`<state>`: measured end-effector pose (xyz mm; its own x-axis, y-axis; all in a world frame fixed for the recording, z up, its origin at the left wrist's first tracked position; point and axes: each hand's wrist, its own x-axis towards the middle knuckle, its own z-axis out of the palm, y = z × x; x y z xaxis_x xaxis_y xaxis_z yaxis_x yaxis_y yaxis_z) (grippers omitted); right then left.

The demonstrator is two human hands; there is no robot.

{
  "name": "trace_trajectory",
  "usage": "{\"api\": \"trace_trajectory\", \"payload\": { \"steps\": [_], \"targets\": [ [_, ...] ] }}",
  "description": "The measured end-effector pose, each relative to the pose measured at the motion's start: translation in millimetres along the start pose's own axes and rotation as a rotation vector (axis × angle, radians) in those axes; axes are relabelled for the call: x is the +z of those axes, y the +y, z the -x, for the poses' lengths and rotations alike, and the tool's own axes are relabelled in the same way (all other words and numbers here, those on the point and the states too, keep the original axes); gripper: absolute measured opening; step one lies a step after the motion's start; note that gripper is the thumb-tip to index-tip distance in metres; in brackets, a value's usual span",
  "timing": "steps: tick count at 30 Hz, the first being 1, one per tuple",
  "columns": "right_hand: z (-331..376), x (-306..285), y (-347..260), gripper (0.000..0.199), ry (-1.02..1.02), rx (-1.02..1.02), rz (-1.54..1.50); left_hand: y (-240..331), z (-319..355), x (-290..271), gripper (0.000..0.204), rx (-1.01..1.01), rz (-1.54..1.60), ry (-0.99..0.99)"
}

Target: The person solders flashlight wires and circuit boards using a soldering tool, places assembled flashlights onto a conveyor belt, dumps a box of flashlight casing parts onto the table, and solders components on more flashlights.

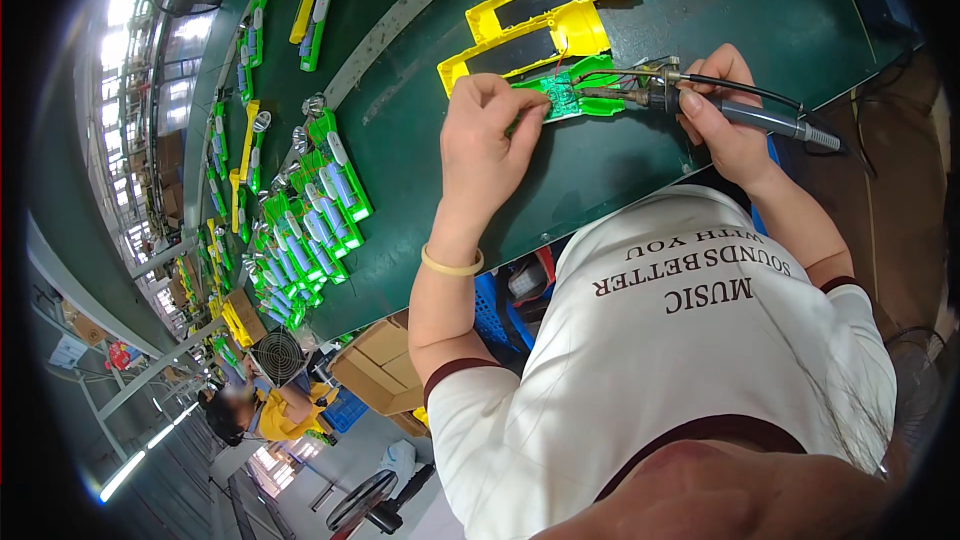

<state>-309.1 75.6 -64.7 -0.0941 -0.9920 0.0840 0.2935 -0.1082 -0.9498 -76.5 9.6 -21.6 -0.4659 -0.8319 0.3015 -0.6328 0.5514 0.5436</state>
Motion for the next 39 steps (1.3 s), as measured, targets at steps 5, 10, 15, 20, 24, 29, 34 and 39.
{"api": "trace_trajectory", "payload": {
  "steps": [5,10,15,20,24,29,34,39],
  "targets": [
    [-1,-2,-3,0.020,-0.048,0.030,0.171,-2,-3,3,0.011,0.017,-0.004,-0.023],
    [-2,-4,-3,0.022,-0.062,0.039,0.213,-1,-5,4,0.011,0.035,-0.030,-0.058],
    [-5,-1,-6,0.024,-0.074,0.056,0.228,1,-8,4,0.010,0.025,-0.026,-0.076],
    [-2,-6,-5,0.022,-0.062,0.069,0.104,4,-11,5,0.010,0.009,-0.042,-0.090],
    [-1,-6,-6,0.021,-0.049,0.009,0.003,10,-14,5,0.009,-0.045,-0.057,-0.115],
    [-2,-8,-7,0.022,-0.022,-0.015,-0.010,17,-21,5,0.009,-0.113,-0.048,-0.150],
    [1,-8,-9,0.023,-0.020,-0.006,0.019,23,-22,4,0.009,-0.181,-0.043,-0.165],
    [0,-10,-10,0.021,-0.084,0.004,0.029,19,-15,6,0.008,-0.150,0.001,-0.110]
  ]
}}
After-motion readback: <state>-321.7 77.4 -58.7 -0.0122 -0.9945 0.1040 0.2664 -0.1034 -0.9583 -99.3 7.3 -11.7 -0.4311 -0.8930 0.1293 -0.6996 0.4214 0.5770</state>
